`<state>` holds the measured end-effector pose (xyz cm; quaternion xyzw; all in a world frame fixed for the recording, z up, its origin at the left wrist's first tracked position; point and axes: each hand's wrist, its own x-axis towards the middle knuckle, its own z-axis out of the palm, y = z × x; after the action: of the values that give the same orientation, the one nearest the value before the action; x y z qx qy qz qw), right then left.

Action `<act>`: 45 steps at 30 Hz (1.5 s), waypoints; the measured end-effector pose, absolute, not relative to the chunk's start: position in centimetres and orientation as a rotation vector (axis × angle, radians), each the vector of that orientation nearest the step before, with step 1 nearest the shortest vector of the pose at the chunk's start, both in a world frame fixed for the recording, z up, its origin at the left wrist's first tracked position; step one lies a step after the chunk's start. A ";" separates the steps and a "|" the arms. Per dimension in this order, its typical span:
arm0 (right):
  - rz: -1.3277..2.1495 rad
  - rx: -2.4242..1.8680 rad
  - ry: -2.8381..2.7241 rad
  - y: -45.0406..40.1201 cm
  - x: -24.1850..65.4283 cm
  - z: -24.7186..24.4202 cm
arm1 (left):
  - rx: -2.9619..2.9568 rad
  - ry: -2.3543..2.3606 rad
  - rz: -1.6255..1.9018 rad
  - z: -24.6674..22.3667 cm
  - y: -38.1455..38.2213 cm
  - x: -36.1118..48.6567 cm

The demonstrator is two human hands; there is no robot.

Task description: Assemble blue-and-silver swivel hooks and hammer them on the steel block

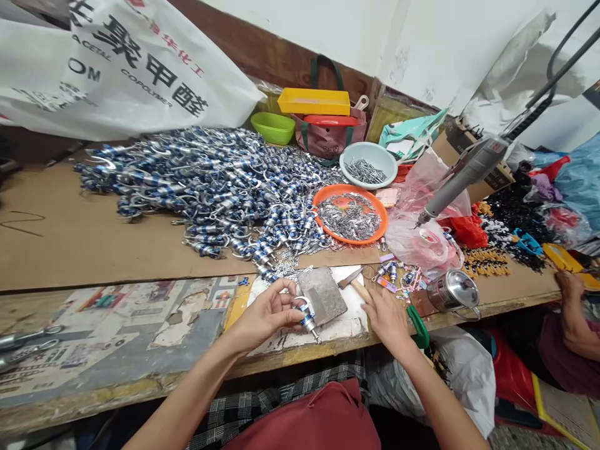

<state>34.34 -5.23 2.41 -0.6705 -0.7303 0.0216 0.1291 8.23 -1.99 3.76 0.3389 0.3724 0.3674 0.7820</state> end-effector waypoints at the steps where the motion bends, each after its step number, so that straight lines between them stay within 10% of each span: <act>1: 0.077 -1.942 -2.132 -5.3 34.4 2.4 | 0.730 0.805 0.795 3.7 -2.0 8.2; 29: 0.296 -1.456 -2.183 -8.4 31.2 5.4 | 0.752 0.838 0.812 3.6 -1.9 8.2; 45: 0.086 -1.864 -2.113 9.3 29.5 5.5 | 0.935 0.947 0.760 3.8 -3.0 9.7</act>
<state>29.52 9.31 5.49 -0.6527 -0.7398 0.0300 0.1607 9.75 -3.00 3.76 0.4232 0.4287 0.3440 0.7203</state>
